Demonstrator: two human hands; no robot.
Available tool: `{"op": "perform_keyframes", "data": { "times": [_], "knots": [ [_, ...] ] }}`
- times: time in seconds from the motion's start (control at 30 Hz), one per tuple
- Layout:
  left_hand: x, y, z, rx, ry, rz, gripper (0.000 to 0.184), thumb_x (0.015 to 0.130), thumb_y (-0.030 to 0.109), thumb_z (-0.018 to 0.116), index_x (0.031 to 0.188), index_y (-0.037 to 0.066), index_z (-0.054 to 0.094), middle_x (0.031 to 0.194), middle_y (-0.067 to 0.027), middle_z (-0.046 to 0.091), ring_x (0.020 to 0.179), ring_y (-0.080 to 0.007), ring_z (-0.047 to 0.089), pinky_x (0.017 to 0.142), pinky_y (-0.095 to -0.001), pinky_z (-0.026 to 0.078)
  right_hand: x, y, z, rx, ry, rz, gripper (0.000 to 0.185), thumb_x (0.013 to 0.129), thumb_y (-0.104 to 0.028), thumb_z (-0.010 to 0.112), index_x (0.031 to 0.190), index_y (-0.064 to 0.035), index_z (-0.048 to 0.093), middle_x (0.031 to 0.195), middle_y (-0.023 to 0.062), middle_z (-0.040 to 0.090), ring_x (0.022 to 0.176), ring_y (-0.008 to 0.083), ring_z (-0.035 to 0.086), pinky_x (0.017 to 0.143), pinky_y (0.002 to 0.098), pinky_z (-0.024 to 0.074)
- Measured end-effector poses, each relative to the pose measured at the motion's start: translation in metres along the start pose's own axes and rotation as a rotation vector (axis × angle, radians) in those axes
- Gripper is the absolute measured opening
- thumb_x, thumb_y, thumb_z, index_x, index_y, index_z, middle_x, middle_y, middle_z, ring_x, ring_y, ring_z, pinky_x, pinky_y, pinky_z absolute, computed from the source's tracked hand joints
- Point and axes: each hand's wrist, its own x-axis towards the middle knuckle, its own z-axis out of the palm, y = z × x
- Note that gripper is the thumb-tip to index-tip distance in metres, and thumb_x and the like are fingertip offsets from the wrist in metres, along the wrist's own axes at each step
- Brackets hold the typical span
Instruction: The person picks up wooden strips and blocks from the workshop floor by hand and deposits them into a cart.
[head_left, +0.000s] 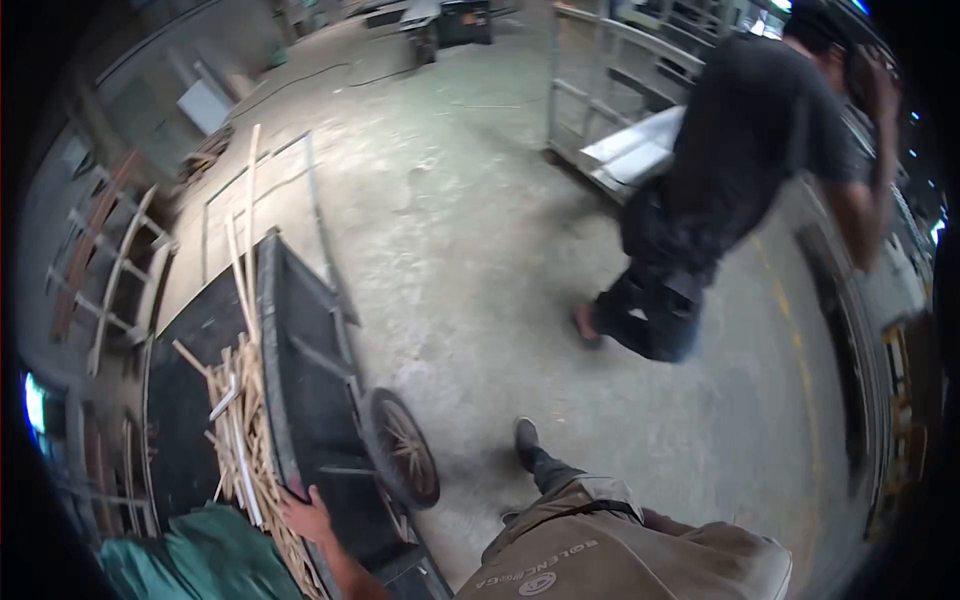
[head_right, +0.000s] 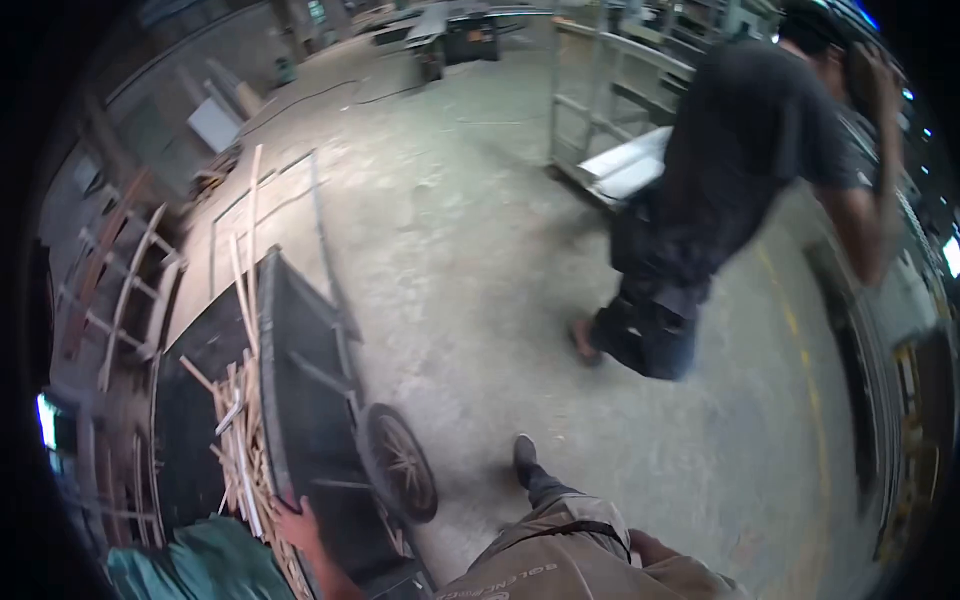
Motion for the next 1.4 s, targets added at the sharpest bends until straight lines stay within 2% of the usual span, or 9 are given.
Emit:
{"op": "perform_keyframes", "data": {
  "times": [0.1, 0.17, 0.33, 0.57, 0.73, 0.87, 0.93, 1.13, 1.4],
  "knots": [
    [0.008, -0.001, -0.007, -0.028, -0.01, 0.015, 0.08, 0.08, 0.053, 0.065, 0.138, 0.002, 0.043, 0.123, -0.0238, 0.055, 0.116, -0.0417, 0.05, 0.094, -0.0489, 0.043, 0.097, -0.049, -0.063, 0.041, 0.052, -0.098, 0.035, 0.085, -0.029, 0.06, 0.113, -0.01, 0.067, 0.116, 0.0158, 0.064, 0.109, 0.0351, 0.06, 0.094, 0.0408, 0.0483],
    [0.008, 0.004, -0.003, -0.119, -0.046, 0.005, 0.079, 0.08, 0.052, 0.066, 0.137, 0.002, 0.045, 0.123, -0.023, 0.055, 0.116, -0.042, 0.05, 0.095, -0.0493, 0.042, 0.111, -0.187, -0.223, 0.136, 0.241, 0.27, 0.037, 0.081, -0.032, 0.064, 0.11, -0.0092, 0.067, 0.113, 0.0208, 0.064, 0.108, 0.0361, 0.06, 0.094, 0.042, 0.048],
    [0.021, 0.056, -0.052, -0.146, -0.072, -0.152, 0.074, 0.08, 0.046, 0.069, 0.134, 0.001, 0.047, 0.123, -0.0227, 0.055, 0.117, -0.042, 0.049, 0.097, -0.0486, 0.04, 0.227, -0.343, -0.397, 0.309, 0.666, -0.167, 0.043, 0.077, -0.039, 0.072, 0.102, -0.0054, 0.065, 0.094, 0.0187, 0.067, 0.091, 0.0368, 0.065, 0.079, 0.0437, 0.0512],
    [0.045, 0.175, -0.071, -0.03, 0.354, -0.083, 0.073, 0.08, 0.058, 0.069, 0.123, 0.0, 0.056, 0.116, -0.0227, 0.056, 0.105, -0.0418, 0.057, 0.091, -0.0491, 0.048, 0.337, -0.468, -0.445, 0.141, 0.261, -0.358, 0.049, 0.071, -0.036, 0.077, 0.108, -0.0057, 0.067, 0.093, 0.0158, 0.07, 0.087, 0.0314, 0.068, 0.079, 0.0401, 0.0532],
    [0.112, 0.294, 0.058, -0.455, 0.242, 0.086, 0.067, 0.08, 0.046, 0.07, 0.128, 0.001, 0.053, 0.12, -0.021, 0.056, 0.109, -0.0392, 0.056, 0.094, -0.0486, 0.045, 0.392, -0.468, -0.455, 0.052, 0.042, -0.173, 0.043, 0.075, -0.037, 0.074, 0.107, -0.0078, 0.069, 0.081, 0.0087, 0.073, 0.078, 0.0231, 0.07, 0.08, 0.0375, 0.054],
    [0.248, 0.416, 0.123, -0.793, -0.089, 0.426, 0.059, 0.079, 0.024, 0.074, 0.129, 0.001, 0.052, 0.125, -0.0193, 0.055, 0.115, -0.037, 0.054, 0.099, -0.044, 0.042, 0.432, -0.445, -0.493, 0.188, 0.036, 0.025, 0.036, 0.081, -0.038, 0.067, 0.102, -0.0096, 0.071, 0.08, 0.0046, 0.073, 0.076, 0.0198, 0.07, 0.08, 0.037, 0.0539],
    [0.325, 0.503, 0.11, -1.215, -0.709, 0.54, 0.055, 0.08, 0.015, 0.073, 0.128, 0.001, 0.052, 0.128, -0.0194, 0.054, 0.116, -0.0362, 0.053, 0.1, -0.0424, 0.041, 0.428, -0.422, -0.509, 0.178, 0.08, 0.182, 0.034, 0.085, -0.037, 0.058, 0.097, -0.0091, 0.072, 0.083, 0.0076, 0.073, 0.079, 0.026, 0.07, 0.079, 0.0394, 0.0539],
    [0.489, 0.73, -0.039, -0.901, -0.62, 1.6, 0.045, 0.082, 0.013, 0.07, 0.123, 0.002, 0.056, 0.124, -0.0173, 0.058, 0.117, -0.0345, 0.054, 0.1, -0.0408, 0.042, 0.423, -0.483, -0.532, 0.546, 0.634, 0.449, 0.035, 0.086, -0.032, 0.051, 0.092, -0.0027, 0.07, 0.098, 0.0221, 0.067, 0.097, 0.0407, 0.063, 0.084, 0.0484, 0.0507],
    [0.551, 0.898, -0.04, -0.742, -0.798, 2.041, 0.046, 0.08, 0.017, 0.073, 0.121, 0.003, 0.058, 0.122, -0.0189, 0.059, 0.116, -0.0373, 0.053, 0.099, -0.0433, 0.043, 0.527, -0.548, -0.448, 0.632, 0.465, 0.697, 0.029, 0.086, -0.026, 0.053, 0.093, -0.0052, 0.071, 0.106, 0.0207, 0.067, 0.101, 0.0393, 0.063, 0.087, 0.0474, 0.0507]
  ]
}}
